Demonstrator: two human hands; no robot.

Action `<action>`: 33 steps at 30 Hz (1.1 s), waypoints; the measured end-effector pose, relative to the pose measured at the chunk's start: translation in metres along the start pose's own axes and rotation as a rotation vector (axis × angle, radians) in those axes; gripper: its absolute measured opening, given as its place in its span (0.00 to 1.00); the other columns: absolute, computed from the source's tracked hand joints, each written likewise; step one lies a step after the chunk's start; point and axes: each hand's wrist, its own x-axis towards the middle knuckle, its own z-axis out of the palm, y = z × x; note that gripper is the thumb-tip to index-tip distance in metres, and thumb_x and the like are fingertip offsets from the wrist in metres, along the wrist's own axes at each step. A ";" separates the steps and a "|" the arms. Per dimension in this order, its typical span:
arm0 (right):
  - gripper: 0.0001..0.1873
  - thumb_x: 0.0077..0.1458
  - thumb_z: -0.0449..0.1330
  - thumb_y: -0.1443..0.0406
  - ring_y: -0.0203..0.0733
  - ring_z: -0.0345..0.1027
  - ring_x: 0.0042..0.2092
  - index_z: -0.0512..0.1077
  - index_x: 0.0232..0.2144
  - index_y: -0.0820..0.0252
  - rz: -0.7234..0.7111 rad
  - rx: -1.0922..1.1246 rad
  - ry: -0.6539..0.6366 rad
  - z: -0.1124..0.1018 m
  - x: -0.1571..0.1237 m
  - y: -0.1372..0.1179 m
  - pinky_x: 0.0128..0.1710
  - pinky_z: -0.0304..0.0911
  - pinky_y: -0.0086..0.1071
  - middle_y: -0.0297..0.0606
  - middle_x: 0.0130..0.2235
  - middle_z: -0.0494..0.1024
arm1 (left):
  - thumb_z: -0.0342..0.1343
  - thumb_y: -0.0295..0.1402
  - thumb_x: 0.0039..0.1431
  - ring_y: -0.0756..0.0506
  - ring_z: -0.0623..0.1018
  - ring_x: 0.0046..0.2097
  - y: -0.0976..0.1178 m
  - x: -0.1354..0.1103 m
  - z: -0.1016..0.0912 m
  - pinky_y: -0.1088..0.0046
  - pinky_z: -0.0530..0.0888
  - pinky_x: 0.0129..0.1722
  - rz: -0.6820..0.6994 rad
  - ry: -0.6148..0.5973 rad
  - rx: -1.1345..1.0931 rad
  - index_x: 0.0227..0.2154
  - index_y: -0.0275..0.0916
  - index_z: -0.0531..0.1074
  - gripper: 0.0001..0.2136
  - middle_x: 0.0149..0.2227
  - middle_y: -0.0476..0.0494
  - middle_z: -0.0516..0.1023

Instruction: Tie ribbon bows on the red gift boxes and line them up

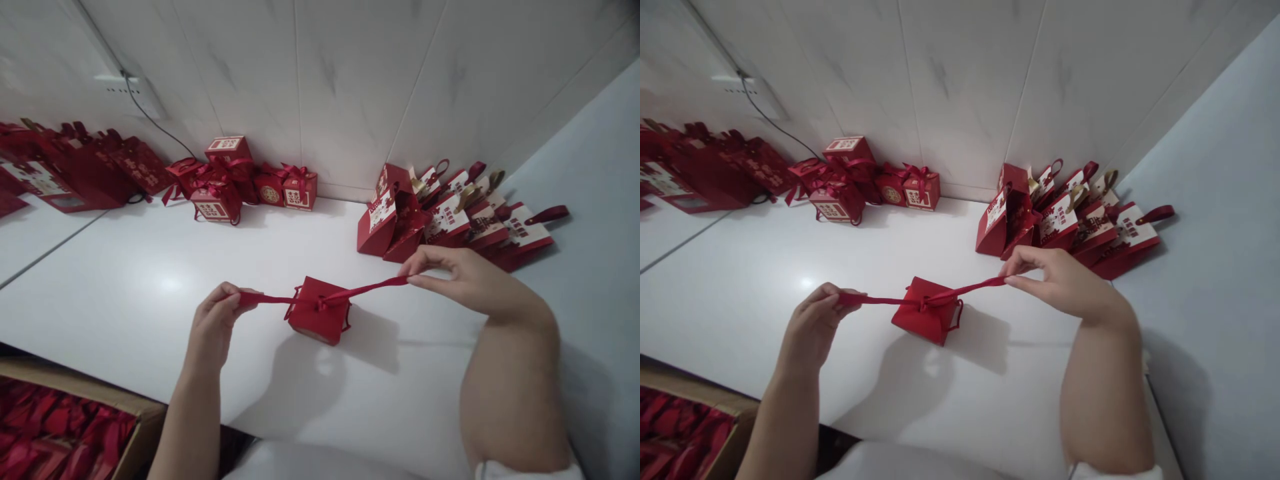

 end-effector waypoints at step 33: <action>0.21 0.56 0.57 0.48 0.35 0.56 0.26 0.74 0.27 0.58 -0.023 0.078 -0.508 0.084 0.051 0.011 0.27 0.51 0.29 0.30 0.24 0.68 | 0.58 0.49 0.56 0.47 0.74 0.33 -0.007 0.025 0.034 0.72 0.68 0.29 -0.172 -0.566 0.704 0.38 0.40 0.65 0.18 0.33 0.46 0.76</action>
